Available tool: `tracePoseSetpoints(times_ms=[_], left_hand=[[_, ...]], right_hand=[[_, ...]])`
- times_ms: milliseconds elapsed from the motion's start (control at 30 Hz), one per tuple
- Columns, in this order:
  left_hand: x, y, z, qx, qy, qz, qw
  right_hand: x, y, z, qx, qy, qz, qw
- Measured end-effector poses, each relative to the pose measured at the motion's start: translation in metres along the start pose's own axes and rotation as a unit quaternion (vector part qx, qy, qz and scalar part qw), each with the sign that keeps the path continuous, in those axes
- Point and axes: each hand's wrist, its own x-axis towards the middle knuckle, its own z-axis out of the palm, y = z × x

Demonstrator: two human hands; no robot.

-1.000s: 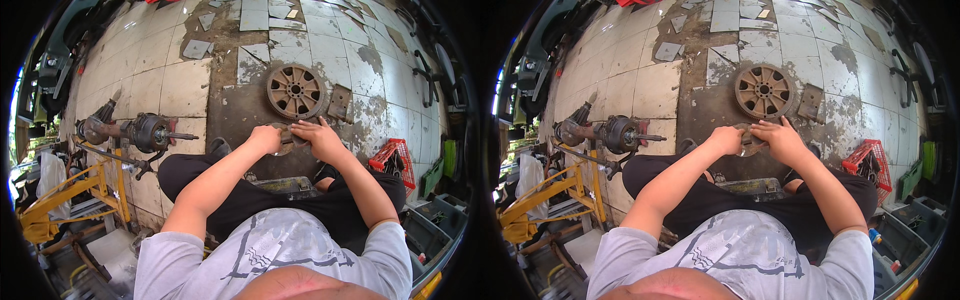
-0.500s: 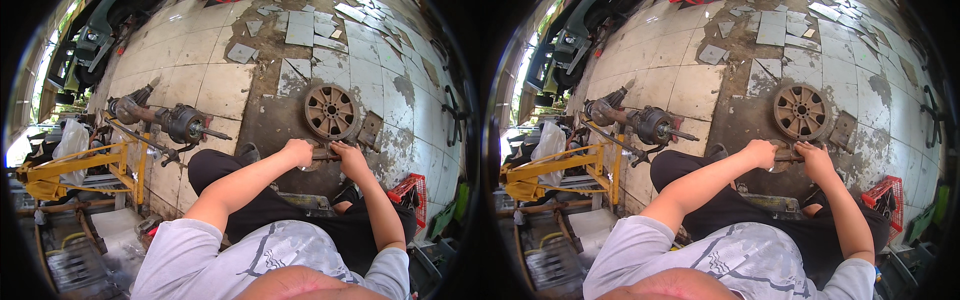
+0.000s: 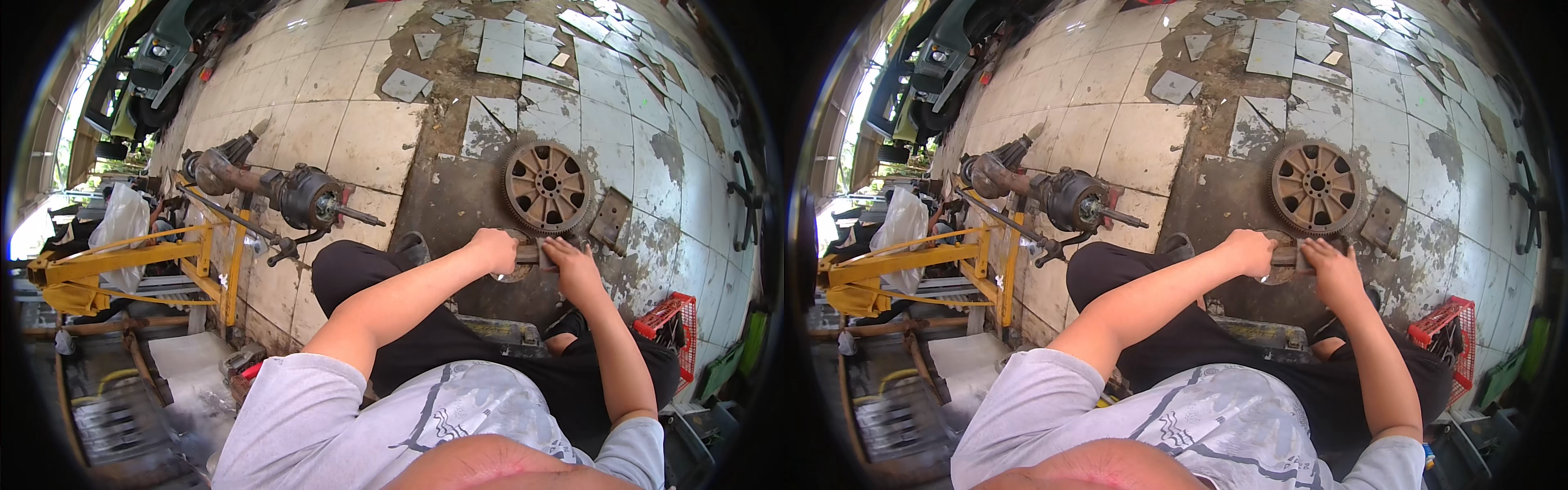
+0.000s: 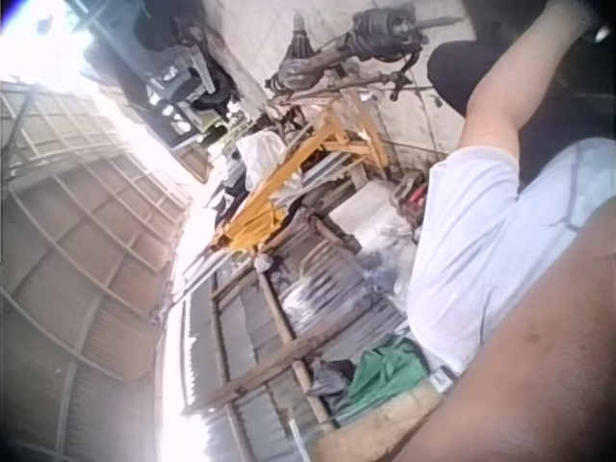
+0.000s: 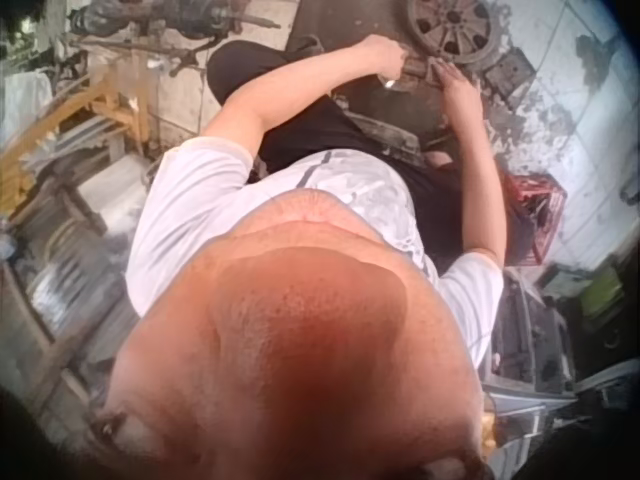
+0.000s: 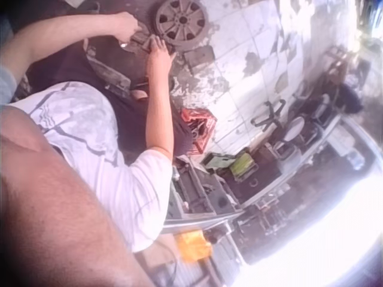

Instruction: The person sits on the floor and scrubs a small metal mechanical part with a wire brush, repeatedly rotating it to clean different surfaces. The person also handles a larger gear-like part nearby.

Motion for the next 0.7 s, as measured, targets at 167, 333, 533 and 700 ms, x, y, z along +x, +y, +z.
tracePoseSetpoints(times_ms=[167, 333, 533, 700], left_hand=[[0.0, 0.0, -0.002, 0.011, -0.021, -0.001, 1.0], [0.005, -0.004, 0.005, 0.003, -0.01, -0.003, 1.0], [-0.001, 0.002, -0.005, 0.007, -0.015, 0.002, 1.0], [0.0, -0.001, 0.002, 0.008, -0.006, -0.001, 1.0]], right_hand=[[0.006, -0.009, -0.027, 0.038, -0.002, -0.022, 0.999], [0.007, 0.001, -0.007, 0.005, -0.038, 0.015, 0.999], [-0.007, -0.025, -0.035, 0.093, -0.002, -0.062, 0.994], [0.004, 0.0, -0.011, 0.028, -0.029, 0.037, 0.999]])
